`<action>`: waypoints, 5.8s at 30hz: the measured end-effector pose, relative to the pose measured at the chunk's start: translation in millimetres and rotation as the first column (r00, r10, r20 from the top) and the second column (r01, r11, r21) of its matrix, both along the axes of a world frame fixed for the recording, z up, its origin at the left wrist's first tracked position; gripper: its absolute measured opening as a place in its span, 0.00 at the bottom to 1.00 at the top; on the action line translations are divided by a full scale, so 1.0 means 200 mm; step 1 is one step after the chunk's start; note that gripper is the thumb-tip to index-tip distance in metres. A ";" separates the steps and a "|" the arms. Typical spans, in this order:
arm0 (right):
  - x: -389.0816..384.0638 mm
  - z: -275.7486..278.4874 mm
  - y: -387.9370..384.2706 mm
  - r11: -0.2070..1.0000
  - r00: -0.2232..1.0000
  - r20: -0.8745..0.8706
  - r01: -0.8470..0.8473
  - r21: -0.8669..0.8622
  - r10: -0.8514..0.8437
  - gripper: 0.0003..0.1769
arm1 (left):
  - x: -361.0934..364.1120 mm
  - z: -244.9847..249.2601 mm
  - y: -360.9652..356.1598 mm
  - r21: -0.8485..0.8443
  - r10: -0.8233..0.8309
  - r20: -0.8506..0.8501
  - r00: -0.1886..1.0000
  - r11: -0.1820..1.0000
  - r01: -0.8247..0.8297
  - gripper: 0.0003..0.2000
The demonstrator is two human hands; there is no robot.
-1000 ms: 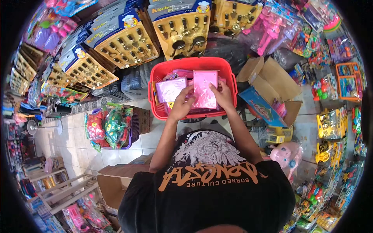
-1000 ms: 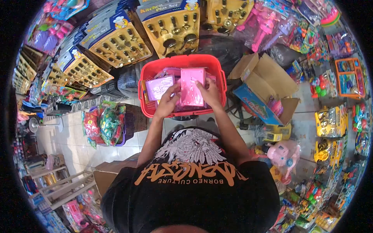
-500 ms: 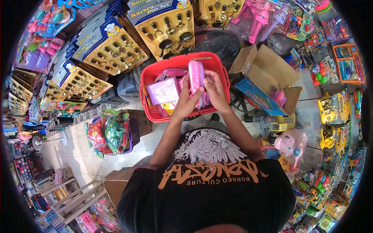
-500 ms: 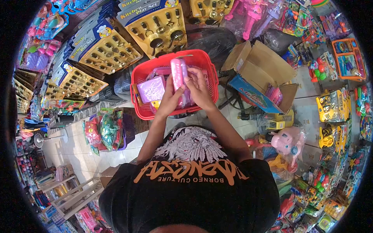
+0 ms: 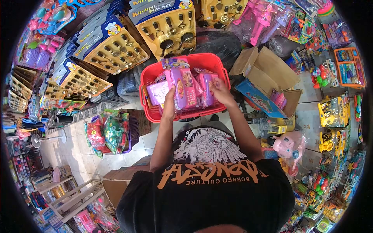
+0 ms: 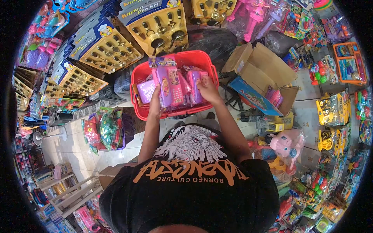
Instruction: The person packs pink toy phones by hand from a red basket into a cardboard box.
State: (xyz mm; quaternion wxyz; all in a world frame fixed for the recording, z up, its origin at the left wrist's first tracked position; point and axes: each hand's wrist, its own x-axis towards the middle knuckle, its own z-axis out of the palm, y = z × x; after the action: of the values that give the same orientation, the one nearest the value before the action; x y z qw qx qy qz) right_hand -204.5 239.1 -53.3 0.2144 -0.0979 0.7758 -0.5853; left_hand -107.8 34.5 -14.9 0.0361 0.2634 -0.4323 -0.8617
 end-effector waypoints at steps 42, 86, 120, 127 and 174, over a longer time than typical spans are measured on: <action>0.26 0.47 -0.28 0.974 0.836 -0.549 0.119 0.194 0.007 0.29 | 0.00 -0.06 0.10 -0.070 -0.053 -0.336 0.940 0.997 0.032 0.26; 0.03 0.18 -0.75 0.904 0.893 -0.320 -0.182 0.387 0.317 0.24 | 0.66 -0.13 -0.42 0.119 0.390 -0.303 0.870 0.921 -0.372 0.30; 0.78 0.64 0.86 0.987 0.782 -0.602 0.113 -0.117 -0.161 0.57 | 0.24 -0.08 0.94 -0.130 -0.436 -0.380 0.816 0.899 0.419 0.33; 0.98 0.56 1.33 0.926 0.841 -0.401 0.282 -0.249 -0.364 0.72 | 0.28 -0.05 1.40 -0.213 -0.639 -0.242 0.730 0.769 0.602 0.33; -0.45 -0.60 1.94 0.801 0.723 0.368 0.586 0.120 -0.584 0.55 | -1.35 -1.25 2.22 0.225 -0.821 0.205 0.533 0.569 0.791 0.30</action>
State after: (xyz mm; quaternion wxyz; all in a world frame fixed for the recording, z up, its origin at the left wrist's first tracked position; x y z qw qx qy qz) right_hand -295.2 626.1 -173.0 0.1676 0.2687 0.7071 -0.6322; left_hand -377.8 479.0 -264.8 -0.4419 0.1574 -0.4594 -0.7542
